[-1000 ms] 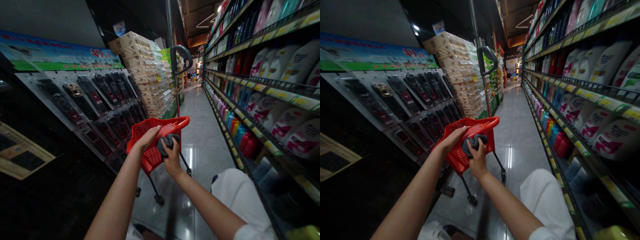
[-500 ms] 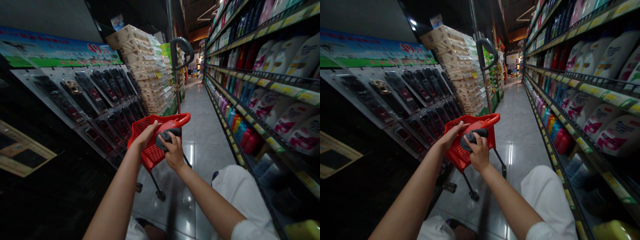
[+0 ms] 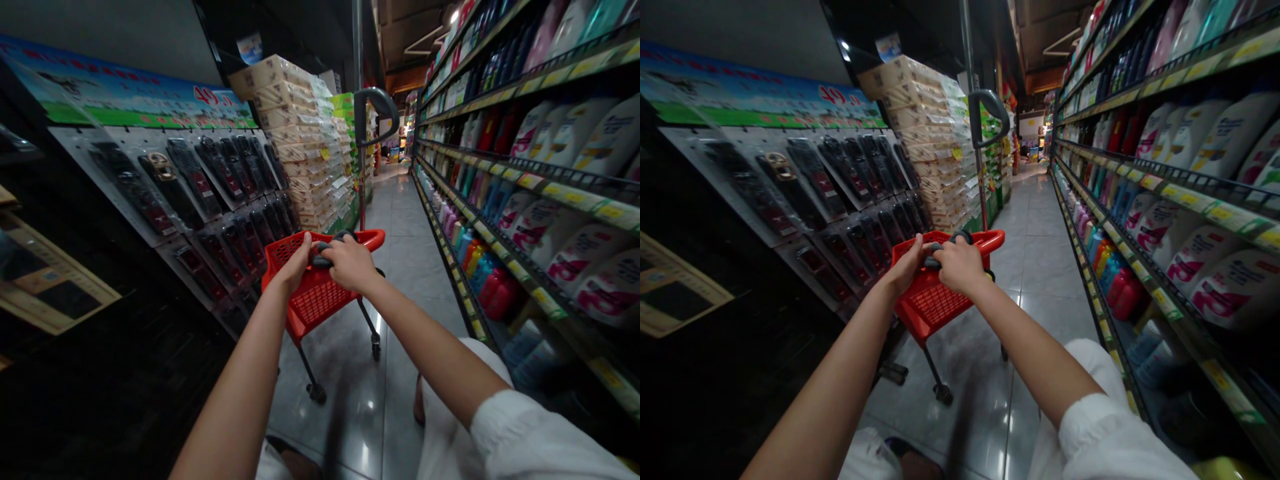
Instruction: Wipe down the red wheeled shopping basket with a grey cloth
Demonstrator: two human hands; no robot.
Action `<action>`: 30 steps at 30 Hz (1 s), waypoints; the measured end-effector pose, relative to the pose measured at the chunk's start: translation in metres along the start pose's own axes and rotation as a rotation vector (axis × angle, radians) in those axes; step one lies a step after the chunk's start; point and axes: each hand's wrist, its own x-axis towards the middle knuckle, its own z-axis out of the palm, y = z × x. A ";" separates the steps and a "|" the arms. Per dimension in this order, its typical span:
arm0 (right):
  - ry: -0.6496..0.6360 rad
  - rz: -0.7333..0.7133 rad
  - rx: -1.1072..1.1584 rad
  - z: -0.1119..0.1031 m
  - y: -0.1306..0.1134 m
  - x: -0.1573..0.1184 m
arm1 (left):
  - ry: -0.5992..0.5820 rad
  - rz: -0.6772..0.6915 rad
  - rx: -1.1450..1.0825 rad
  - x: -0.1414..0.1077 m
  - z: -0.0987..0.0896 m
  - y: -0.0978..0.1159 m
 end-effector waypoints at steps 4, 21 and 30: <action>-0.019 0.205 -0.038 -0.001 0.033 0.013 | 0.116 -0.024 0.060 -0.002 -0.004 -0.002; 0.436 0.356 0.267 0.052 0.037 -0.045 | 0.017 0.125 0.327 -0.007 -0.007 -0.004; 0.692 0.642 0.653 0.075 0.126 -0.012 | 0.083 0.282 0.827 -0.010 0.008 -0.002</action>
